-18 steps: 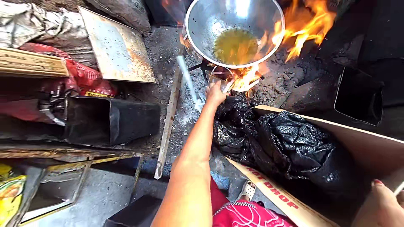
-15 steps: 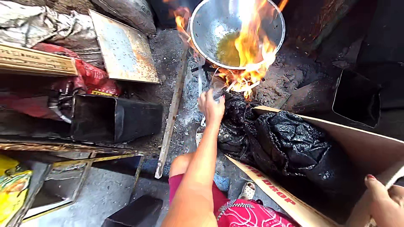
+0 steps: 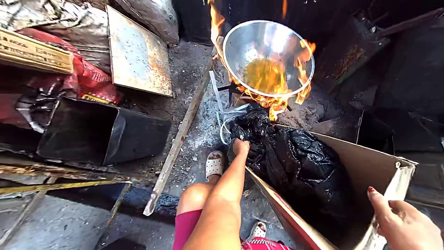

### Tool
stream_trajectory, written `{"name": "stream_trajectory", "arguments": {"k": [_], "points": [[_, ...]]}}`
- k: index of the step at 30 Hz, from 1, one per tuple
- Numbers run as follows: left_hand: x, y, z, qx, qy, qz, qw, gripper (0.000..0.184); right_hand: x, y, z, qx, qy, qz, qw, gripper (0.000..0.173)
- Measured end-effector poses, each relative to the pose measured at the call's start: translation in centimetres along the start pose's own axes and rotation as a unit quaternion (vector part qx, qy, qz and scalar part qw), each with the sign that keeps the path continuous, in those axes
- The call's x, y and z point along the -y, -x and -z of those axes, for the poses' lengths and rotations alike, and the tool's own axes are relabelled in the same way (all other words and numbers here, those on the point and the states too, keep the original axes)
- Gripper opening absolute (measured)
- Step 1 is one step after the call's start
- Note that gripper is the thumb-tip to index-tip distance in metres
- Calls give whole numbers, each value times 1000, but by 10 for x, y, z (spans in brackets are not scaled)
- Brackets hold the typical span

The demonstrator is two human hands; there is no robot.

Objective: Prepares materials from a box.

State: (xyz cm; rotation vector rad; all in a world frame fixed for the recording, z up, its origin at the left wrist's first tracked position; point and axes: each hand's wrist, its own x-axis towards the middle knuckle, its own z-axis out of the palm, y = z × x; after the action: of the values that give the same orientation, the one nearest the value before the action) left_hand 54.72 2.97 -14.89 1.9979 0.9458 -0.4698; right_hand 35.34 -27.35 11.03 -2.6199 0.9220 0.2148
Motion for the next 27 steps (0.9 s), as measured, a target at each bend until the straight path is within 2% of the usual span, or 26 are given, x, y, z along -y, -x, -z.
{"name": "stream_trajectory", "arguments": {"k": [5,10,13,16,18,20,23,25,27], "points": [[-59,-59,6,-68,105,-64,990,52,16,-12,-4,7,4,-24,1000,59],[-118,-97,51,-114,149,-105,977,50,20,0,-16,16,19,-4,1000,54],[-113,-105,56,-139,169,-132,967,56,18,3,-19,-10,26,7,1000,55],[-90,-101,44,-115,150,-144,971,70,16,0,-21,-16,25,5,1000,57],[-77,-90,49,-97,99,-91,986,85,16,0,-20,-12,28,3,1000,58],[-76,-60,72,-94,84,-52,991,99,18,0,-19,-10,27,5,1000,60],[-76,9,90,-77,154,-87,981,110,18,-1,-21,-19,31,22,999,62],[-66,47,71,-13,177,-113,978,116,19,-1,-21,-18,29,26,999,63],[-60,56,45,33,105,-100,989,128,18,1,-21,-15,29,38,999,63]]}}
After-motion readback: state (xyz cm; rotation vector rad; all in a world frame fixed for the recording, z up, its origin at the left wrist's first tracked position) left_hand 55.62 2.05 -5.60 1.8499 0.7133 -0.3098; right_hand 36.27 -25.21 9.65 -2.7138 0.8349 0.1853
